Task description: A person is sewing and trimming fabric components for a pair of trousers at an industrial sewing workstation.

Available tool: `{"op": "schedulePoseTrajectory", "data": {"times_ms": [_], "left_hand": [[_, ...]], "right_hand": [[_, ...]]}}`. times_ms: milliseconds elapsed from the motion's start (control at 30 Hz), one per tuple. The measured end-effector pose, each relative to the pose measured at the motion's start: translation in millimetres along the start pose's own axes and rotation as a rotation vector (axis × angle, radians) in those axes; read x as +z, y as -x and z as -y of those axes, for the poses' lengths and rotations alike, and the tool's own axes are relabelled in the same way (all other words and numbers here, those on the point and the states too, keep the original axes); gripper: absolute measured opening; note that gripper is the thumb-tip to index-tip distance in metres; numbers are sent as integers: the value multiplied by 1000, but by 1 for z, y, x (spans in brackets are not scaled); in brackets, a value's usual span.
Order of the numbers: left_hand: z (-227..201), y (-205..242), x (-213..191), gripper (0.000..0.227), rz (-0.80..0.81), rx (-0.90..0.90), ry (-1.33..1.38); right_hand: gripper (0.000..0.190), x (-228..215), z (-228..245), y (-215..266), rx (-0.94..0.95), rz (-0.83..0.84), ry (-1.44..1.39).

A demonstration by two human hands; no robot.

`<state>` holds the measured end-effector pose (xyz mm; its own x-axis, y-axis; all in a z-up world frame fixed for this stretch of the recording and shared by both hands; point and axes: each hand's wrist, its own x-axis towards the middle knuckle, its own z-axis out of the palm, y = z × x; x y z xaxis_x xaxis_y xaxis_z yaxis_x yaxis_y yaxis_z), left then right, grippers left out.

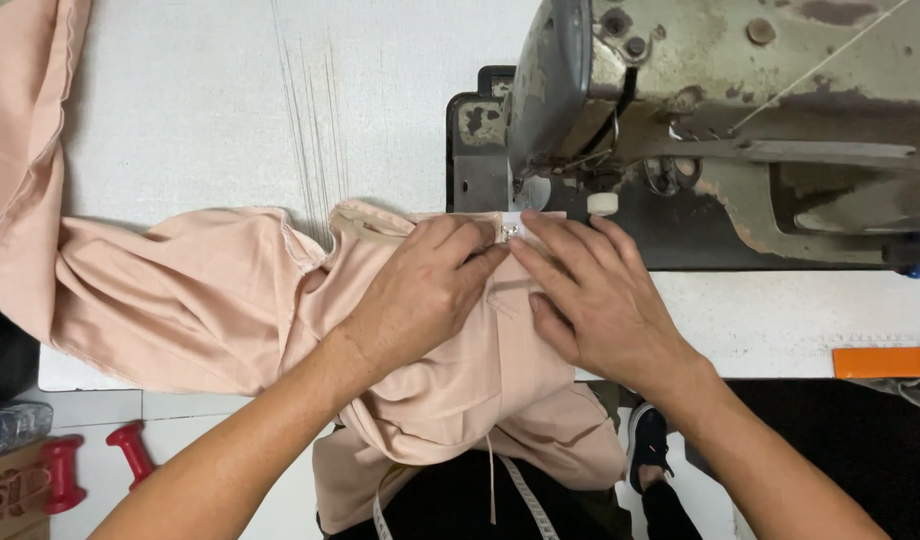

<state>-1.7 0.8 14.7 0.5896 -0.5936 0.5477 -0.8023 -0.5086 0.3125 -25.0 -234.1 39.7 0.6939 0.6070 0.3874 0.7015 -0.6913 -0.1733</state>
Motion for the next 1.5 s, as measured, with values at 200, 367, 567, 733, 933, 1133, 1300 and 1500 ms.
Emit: {"op": "schedulePoseTrajectory", "data": {"times_ms": [200, 367, 567, 733, 933, 1133, 1300, 1500], "left_hand": [[2, -1, -14, 16, -54, -16, 57], [2, -2, -16, 15, -75, 7, -9], [-7, -14, -44, 9, -21, -20, 23], [-2, -13, -49, 8, -22, -41, 9], [-7, -14, -42, 16, 1, -57, 8], [-4, -25, -22, 29, 46, -290, 2], [-2, -31, -15, 21, 134, -357, 0], [5, -35, -17, 23, 148, -380, 94]], "right_hand": [[47, 1, -2, -2, -45, 15, 34], [45, 7, -6, 0, -52, 10, 59], [53, -4, -5, -3, -9, 185, 90], [55, -4, -5, -3, 12, 227, 115], [54, -5, -5, -5, 9, 220, 107], [49, -7, -4, -5, 24, 202, 34], [47, -8, -3, -21, 175, 39, -170], [20, -2, -4, -38, 381, -39, -362]]}}
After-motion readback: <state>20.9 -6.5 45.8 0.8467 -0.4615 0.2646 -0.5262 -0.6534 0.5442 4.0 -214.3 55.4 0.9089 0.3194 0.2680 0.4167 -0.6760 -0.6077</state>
